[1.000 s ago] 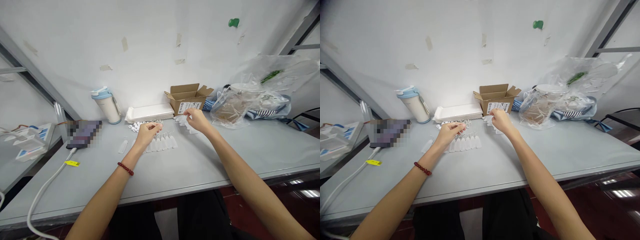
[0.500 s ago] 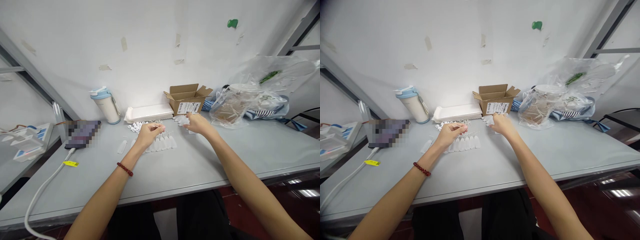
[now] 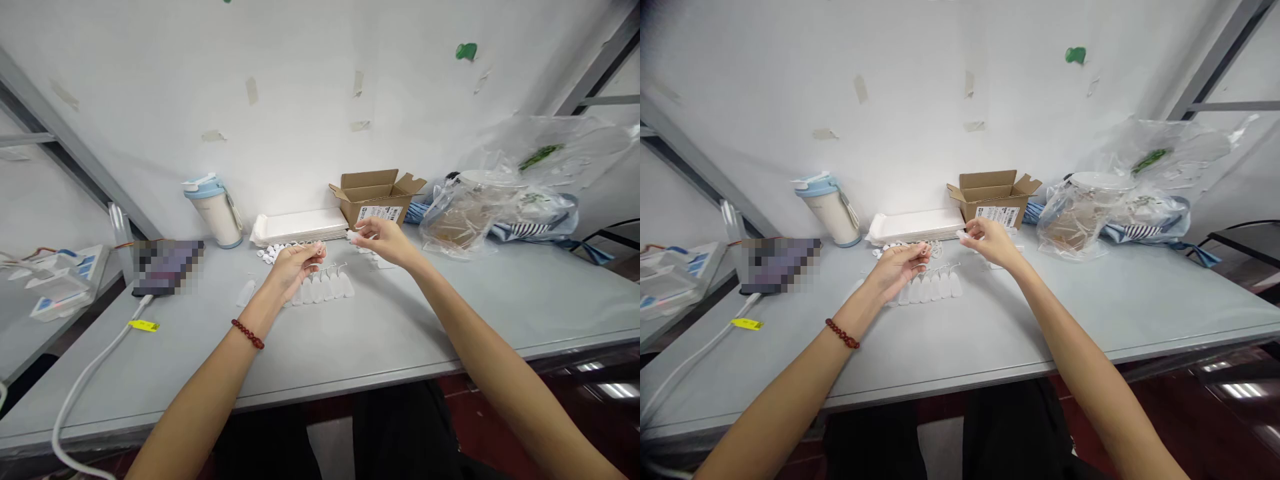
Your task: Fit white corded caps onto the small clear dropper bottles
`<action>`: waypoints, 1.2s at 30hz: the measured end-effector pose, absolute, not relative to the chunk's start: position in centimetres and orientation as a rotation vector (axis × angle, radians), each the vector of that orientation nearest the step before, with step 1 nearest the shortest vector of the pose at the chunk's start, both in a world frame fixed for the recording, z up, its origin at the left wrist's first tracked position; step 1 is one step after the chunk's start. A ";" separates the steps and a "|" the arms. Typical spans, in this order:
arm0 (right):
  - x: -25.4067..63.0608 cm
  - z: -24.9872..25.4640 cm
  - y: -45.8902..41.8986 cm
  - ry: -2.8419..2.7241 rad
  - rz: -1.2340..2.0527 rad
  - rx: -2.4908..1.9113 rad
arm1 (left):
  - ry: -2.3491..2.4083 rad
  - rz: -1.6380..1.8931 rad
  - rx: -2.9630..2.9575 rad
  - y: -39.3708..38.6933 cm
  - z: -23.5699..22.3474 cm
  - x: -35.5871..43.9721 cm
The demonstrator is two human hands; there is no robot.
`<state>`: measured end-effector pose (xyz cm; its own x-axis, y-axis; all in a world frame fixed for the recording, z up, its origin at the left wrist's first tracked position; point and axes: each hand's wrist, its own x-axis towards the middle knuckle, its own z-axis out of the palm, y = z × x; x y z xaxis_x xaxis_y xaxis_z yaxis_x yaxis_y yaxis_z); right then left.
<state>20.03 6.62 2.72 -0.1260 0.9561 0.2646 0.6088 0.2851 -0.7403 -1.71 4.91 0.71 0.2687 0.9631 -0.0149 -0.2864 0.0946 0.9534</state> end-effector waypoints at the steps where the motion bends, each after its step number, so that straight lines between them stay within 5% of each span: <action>1: 19.5 2.7 6.3 -1.817 0.699 -1.307 | 0.828 1.106 1.059 4.9 0.7 -1.7; 8: 16.9 1.7 5.2 -1.810 1.008 -1.013 | 0.874 1.134 1.050 4.9 0.7 -1.5; 36: 15.7 1.2 4.3 -1.971 0.672 -0.960 | 1.109 1.264 1.421 4.7 0.4 -1.1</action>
<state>15.73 4.28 1.21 -0.3700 0.8178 0.4409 0.3778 0.5660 -0.7327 -1.10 4.68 0.35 0.0727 0.9806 0.1820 0.0533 -0.1861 0.9811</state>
